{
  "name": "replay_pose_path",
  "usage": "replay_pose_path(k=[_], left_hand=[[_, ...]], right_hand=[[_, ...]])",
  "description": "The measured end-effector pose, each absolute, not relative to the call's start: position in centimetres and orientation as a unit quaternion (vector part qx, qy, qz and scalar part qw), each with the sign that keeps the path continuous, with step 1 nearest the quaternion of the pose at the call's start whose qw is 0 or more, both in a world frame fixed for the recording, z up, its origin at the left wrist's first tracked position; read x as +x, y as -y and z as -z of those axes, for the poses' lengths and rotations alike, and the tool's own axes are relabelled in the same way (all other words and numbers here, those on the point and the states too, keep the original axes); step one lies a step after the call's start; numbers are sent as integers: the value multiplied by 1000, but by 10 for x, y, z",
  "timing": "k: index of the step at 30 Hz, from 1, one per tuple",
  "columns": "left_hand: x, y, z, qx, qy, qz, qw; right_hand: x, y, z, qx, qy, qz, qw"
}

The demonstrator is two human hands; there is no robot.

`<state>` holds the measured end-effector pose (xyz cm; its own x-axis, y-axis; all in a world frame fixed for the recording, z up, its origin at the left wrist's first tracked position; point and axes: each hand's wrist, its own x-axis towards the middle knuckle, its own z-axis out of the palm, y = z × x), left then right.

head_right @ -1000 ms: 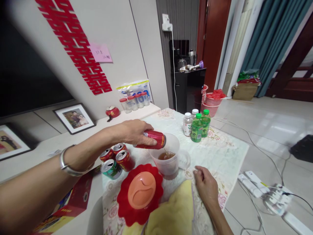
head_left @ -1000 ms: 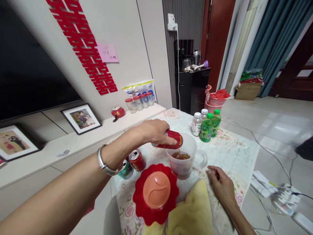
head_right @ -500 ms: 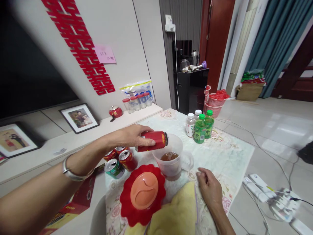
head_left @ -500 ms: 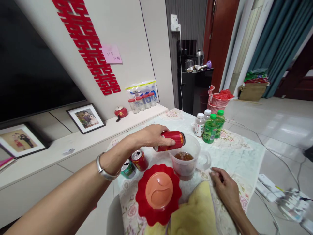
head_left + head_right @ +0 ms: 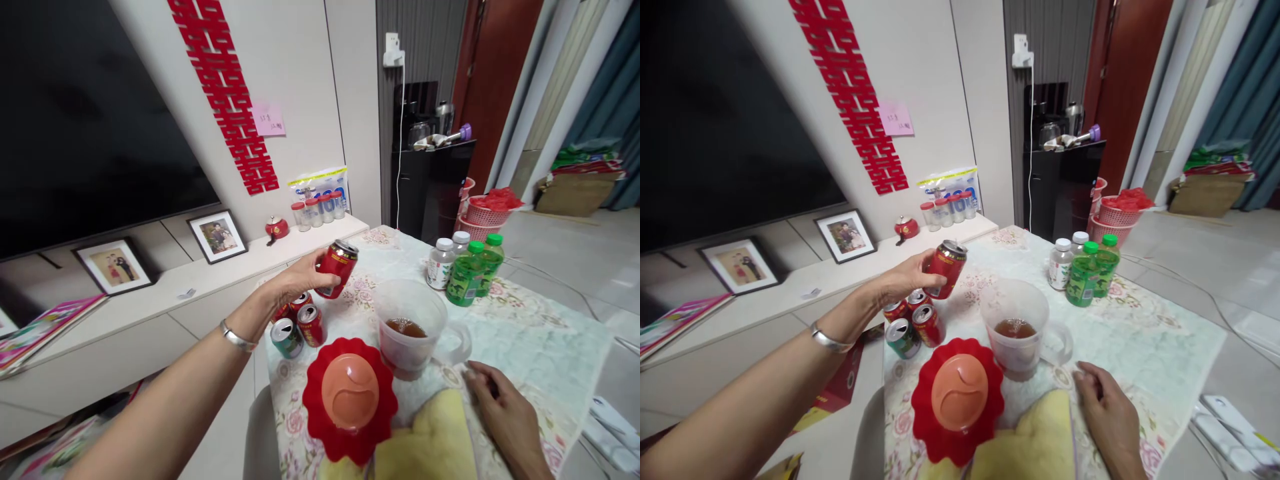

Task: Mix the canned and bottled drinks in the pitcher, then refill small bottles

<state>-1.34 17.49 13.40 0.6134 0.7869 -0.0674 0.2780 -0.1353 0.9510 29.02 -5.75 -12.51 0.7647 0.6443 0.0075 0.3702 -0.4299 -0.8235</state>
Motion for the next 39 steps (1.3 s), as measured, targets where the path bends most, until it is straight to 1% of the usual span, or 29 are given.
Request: replay_pose_path(k=[4,6,10,16,25,29,34,39], left_hand=[[-18,-184,-117,700,-433,-305,480],[-22,-191,-108,699,-440,-324,461],[-30,-209,-88,734,-433,-297,431],[-33,-234,-60,742,-494,-279,357],[-23,-236,-52,784,-573,-127,202],[-21,-239,-40,797,-582,-72,144],[-22,-241,-28,822,-560,12,105],[-24,-243,-25,825,-556,61,75]], right_hand=[[292,58,131,-831,306,-159,437],[293,58,134,-829,312,-154,439],[295,59,136,-829,317,-143,437],[296,59,136,-831,310,-155,435],[298,59,140,-826,325,-134,440],[289,60,132,-815,332,-109,463],[298,48,108,-789,344,-58,506],[348,2,55,-773,381,29,507]])
